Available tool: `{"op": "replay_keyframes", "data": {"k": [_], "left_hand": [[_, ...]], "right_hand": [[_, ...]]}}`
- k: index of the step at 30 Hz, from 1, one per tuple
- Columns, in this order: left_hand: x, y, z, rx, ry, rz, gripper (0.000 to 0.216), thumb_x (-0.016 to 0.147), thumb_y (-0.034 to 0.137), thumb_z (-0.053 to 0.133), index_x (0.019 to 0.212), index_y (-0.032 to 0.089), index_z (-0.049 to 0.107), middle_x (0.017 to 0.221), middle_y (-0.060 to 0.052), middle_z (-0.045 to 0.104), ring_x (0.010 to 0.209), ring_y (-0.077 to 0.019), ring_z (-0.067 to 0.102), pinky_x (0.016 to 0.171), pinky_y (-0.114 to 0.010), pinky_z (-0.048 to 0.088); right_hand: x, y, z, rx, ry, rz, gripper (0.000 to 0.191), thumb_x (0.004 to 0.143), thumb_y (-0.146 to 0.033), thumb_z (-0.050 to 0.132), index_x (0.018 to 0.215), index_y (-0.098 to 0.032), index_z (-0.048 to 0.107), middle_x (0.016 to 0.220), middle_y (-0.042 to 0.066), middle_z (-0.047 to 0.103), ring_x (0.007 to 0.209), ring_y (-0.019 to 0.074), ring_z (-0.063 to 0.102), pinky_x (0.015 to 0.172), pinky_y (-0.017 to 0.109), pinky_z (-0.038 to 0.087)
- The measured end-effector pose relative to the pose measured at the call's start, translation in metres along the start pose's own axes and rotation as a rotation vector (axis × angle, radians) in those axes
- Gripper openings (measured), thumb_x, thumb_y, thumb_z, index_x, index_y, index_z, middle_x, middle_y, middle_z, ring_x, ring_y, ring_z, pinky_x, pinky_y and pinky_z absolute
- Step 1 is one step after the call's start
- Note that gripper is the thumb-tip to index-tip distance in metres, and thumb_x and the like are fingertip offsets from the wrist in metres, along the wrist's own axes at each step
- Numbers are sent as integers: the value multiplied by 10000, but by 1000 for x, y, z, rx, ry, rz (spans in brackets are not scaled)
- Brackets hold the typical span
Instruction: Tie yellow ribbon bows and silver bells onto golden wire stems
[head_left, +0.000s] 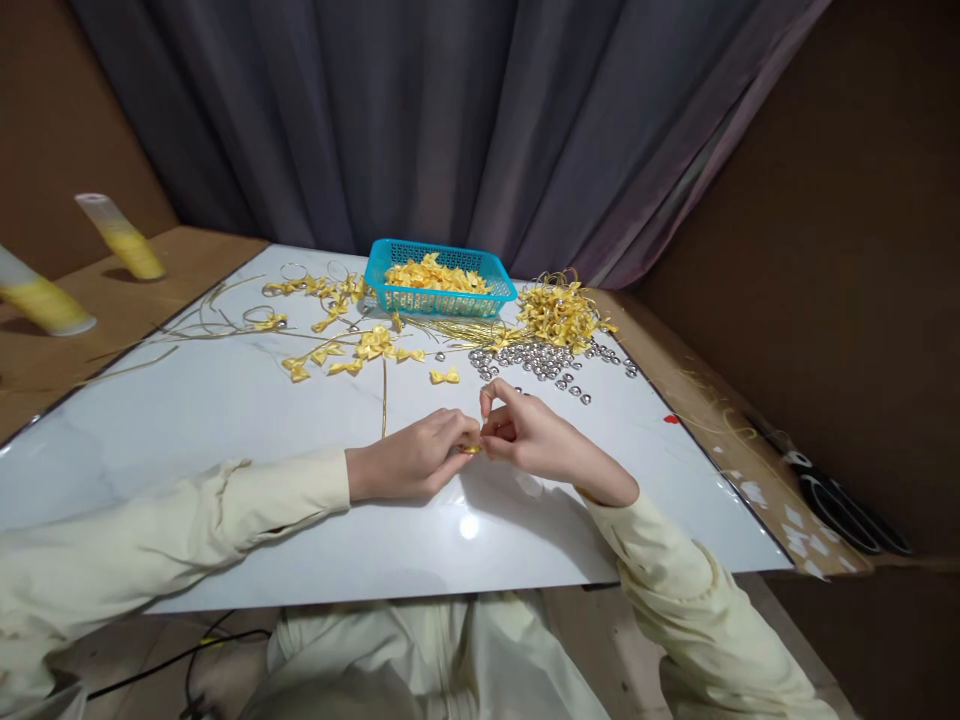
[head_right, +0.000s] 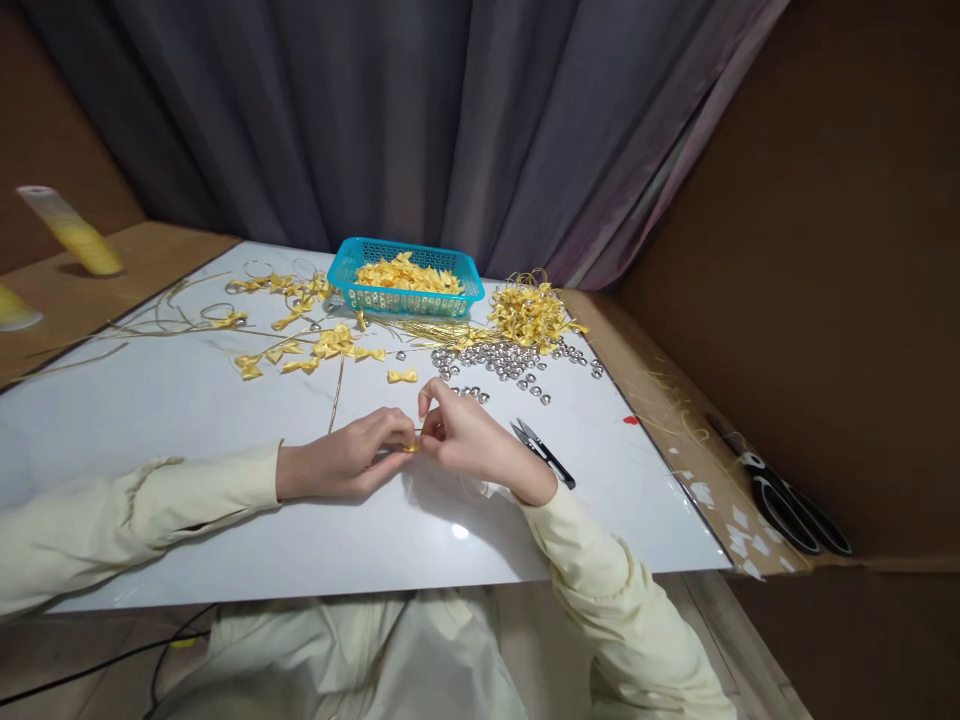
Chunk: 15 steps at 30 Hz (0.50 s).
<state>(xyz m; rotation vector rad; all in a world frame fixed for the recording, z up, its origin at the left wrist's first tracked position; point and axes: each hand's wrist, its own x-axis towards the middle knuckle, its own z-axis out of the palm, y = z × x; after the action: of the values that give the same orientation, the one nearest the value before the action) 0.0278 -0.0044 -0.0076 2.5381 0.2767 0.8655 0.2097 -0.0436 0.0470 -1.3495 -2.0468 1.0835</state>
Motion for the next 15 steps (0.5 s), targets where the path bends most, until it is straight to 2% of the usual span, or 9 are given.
{"op": "replay_keyframes", "data": {"k": [5,7,9,12,15], "left_hand": [[0,0,0,18,2,-3,113,863,111,427,947,177,388,862,-52,505,773,-164,522,674,-300,474],[0,0,0,17,12,-11,109,867,117,425,953,177,392,865,-51,507,776,-163,527,679,-304,480],[0,0,1,15,37,-31,100,878,131,434,961,174,399,864,-48,509,773,-158,531,684,-305,486],[0,1,1,34,81,-41,106,889,145,456,986,172,424,847,-40,520,776,-156,533,685,-305,493],[1,2,0,50,107,-10,163,890,138,470,1048,171,443,855,-44,546,795,-160,543,699,-310,500]], "right_hand": [[-6,-7,2,-214,26,-68,256,733,-56,445,903,-210,332,583,-64,536,515,94,440,532,204,321],[-10,-9,1,-228,42,-68,257,753,-66,449,943,-207,351,591,-59,552,513,97,458,536,209,340],[-15,-8,-3,-125,87,-12,230,793,-113,456,982,-208,367,628,-43,585,502,96,498,524,210,376],[-21,-4,-8,136,173,163,171,851,-229,462,1006,-200,398,624,-26,604,438,101,528,454,218,415],[-22,3,-10,317,100,325,190,854,-305,488,978,-161,484,566,-10,601,401,111,531,395,225,414]]}}
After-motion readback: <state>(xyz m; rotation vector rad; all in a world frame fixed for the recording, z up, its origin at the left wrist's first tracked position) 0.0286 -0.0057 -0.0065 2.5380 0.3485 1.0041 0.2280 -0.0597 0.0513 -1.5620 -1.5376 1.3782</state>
